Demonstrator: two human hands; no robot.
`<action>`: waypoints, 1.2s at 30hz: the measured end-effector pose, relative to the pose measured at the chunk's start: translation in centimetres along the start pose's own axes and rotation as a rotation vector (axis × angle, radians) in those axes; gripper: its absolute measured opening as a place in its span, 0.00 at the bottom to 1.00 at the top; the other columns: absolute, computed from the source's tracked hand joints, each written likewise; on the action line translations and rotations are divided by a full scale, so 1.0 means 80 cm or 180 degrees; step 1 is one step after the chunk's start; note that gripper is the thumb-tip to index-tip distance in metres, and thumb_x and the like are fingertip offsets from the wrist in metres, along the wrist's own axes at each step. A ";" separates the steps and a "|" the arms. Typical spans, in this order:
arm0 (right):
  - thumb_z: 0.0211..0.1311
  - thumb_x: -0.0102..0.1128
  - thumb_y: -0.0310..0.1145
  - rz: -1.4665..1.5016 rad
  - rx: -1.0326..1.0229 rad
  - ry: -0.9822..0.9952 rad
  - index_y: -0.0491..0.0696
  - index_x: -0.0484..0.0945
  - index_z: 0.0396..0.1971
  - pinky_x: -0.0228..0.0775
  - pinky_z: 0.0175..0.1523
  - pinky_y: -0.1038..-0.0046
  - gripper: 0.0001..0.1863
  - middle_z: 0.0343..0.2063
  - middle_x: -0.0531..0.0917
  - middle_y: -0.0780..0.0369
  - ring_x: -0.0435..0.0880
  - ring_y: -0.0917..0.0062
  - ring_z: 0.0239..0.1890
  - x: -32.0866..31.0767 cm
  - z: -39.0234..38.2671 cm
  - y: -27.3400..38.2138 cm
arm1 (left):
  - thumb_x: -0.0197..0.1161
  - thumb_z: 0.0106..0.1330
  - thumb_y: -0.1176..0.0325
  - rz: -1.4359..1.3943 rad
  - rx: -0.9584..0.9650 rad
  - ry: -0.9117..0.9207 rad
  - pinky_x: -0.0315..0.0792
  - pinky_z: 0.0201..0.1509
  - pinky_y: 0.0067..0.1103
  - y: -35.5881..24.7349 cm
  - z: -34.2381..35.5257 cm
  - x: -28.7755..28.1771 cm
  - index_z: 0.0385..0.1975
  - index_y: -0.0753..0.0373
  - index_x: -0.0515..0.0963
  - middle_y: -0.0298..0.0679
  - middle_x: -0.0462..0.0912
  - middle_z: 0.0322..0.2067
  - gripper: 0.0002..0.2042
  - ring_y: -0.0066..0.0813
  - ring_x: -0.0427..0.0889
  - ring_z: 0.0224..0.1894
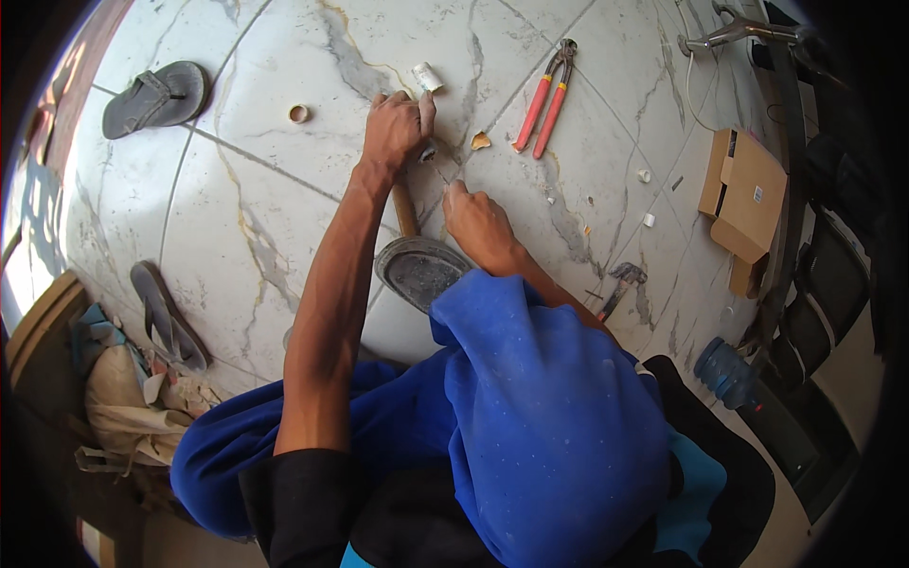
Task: Manually repairing a PVC pipe by cleaning and fitting parts on a tiled floor.
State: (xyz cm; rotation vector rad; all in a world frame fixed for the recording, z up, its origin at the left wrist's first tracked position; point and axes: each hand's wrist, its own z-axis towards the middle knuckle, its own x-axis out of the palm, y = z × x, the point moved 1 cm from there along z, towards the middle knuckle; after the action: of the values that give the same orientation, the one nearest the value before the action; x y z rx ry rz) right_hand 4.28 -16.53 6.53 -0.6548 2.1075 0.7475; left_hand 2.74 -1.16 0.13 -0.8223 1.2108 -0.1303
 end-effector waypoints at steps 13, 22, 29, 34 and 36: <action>0.58 0.46 0.34 0.0047 -0.0402 -0.0720 0.40 0.68 0.28 0.73 0.23 0.64 0.11 0.17 0.77 0.48 0.79 0.58 0.20 0.019 -0.004 -0.010 | 0.41 0.64 0.65 -0.0238 0.0054 0.0228 0.60 0.37 0.29 -0.016 0.002 -0.008 0.11 0.63 0.72 0.42 0.73 0.15 0.20 0.37 0.71 0.28; 0.60 0.43 0.33 0.0182 -0.0272 -0.0383 0.41 0.68 0.27 0.72 0.24 0.63 0.10 0.16 0.76 0.48 0.78 0.55 0.21 0.001 0.011 -0.007 | 0.38 0.65 0.63 -0.0223 -0.0002 0.0059 0.61 0.39 0.30 -0.011 0.009 -0.007 0.10 0.63 0.71 0.43 0.74 0.16 0.23 0.39 0.70 0.27; 0.60 0.42 0.34 0.0077 -0.0166 -0.0191 0.40 0.68 0.28 0.74 0.28 0.62 0.12 0.20 0.78 0.47 0.80 0.55 0.24 -0.002 0.007 0.001 | 0.36 0.66 0.62 -0.0142 -0.0006 0.0106 0.61 0.39 0.28 -0.008 -0.004 -0.004 0.10 0.63 0.72 0.41 0.74 0.15 0.24 0.36 0.70 0.28; 0.60 0.43 0.34 0.0056 -0.0087 -0.0133 0.40 0.68 0.29 0.74 0.29 0.62 0.11 0.20 0.78 0.47 0.80 0.56 0.26 -0.005 0.004 -0.003 | 0.41 0.63 0.64 -0.0153 0.0030 0.0111 0.62 0.38 0.29 -0.010 0.005 -0.007 0.09 0.63 0.72 0.41 0.76 0.15 0.21 0.35 0.74 0.28; 0.60 0.43 0.34 0.0023 0.0054 -0.0017 0.41 0.69 0.28 0.73 0.29 0.61 0.11 0.20 0.78 0.47 0.80 0.56 0.26 -0.007 -0.001 -0.004 | 0.41 0.63 0.64 -0.0131 0.0073 0.0014 0.62 0.39 0.29 -0.010 0.006 0.003 0.09 0.63 0.72 0.41 0.76 0.16 0.21 0.36 0.74 0.28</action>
State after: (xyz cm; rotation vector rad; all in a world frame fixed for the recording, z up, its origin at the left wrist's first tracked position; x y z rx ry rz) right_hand 4.79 -16.69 6.89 -0.6356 2.1101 0.7339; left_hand 3.54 -1.63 0.48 -0.8276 1.1947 -0.1793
